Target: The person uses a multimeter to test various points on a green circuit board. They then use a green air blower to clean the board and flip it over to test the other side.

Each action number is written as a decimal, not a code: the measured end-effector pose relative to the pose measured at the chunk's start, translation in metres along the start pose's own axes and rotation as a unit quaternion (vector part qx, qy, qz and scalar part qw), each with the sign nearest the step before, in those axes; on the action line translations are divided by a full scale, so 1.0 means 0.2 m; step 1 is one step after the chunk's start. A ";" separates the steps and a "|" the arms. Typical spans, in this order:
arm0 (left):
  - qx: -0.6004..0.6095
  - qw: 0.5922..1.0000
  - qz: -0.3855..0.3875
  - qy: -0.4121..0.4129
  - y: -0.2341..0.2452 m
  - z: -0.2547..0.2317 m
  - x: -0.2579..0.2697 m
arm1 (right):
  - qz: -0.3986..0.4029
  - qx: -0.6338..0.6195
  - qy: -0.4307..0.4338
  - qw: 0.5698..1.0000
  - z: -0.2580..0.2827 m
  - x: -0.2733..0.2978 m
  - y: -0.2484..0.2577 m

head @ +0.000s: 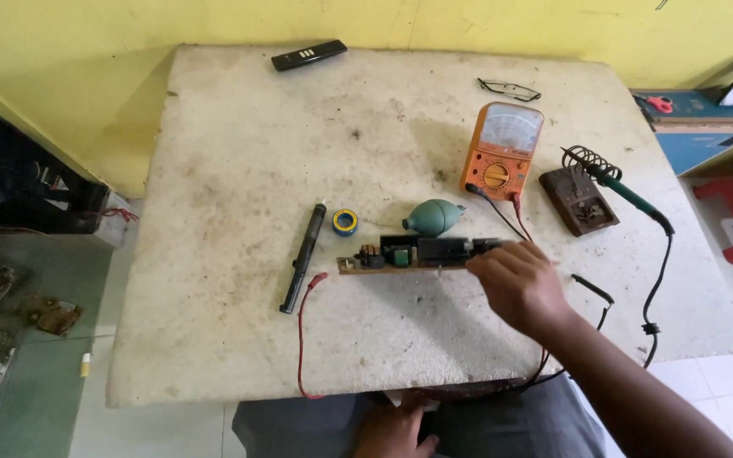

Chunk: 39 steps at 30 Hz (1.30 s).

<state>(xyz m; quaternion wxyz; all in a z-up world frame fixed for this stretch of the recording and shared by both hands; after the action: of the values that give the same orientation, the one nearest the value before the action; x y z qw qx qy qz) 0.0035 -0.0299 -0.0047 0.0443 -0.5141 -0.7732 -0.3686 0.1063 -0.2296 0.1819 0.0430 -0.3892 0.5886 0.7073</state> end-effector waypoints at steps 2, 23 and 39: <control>-0.006 0.999 0.032 0.014 -0.02 0.02 -0.02 | 0.015 -0.001 -0.005 1.000 0.08 0.03 0.00; 0.014 0.992 0.116 0.040 -0.01 0.05 -0.02 | -0.274 -0.370 -0.631 0.625 0.11 0.84 -0.06; 0.034 0.711 -0.645 -0.279 0.15 -0.12 0.31 | -0.445 -0.435 -0.670 0.406 -0.45 0.86 -0.20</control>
<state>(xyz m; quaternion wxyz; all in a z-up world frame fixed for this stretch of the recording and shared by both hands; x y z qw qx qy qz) -0.0081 0.0086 0.0566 -0.4048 0.0315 -0.9058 -0.1212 0.0528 -0.3647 0.0459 0.5569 0.0350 -0.2708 0.7844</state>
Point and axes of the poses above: each hand's wrist, its own x-axis away from the middle knuckle, its own y-axis out of the back of the hand, z = x × y, the point moved 4 cm from there along -x, towards the middle knuckle, and after that the axes turned 4 degrees about -y, right-handed, at the moved point
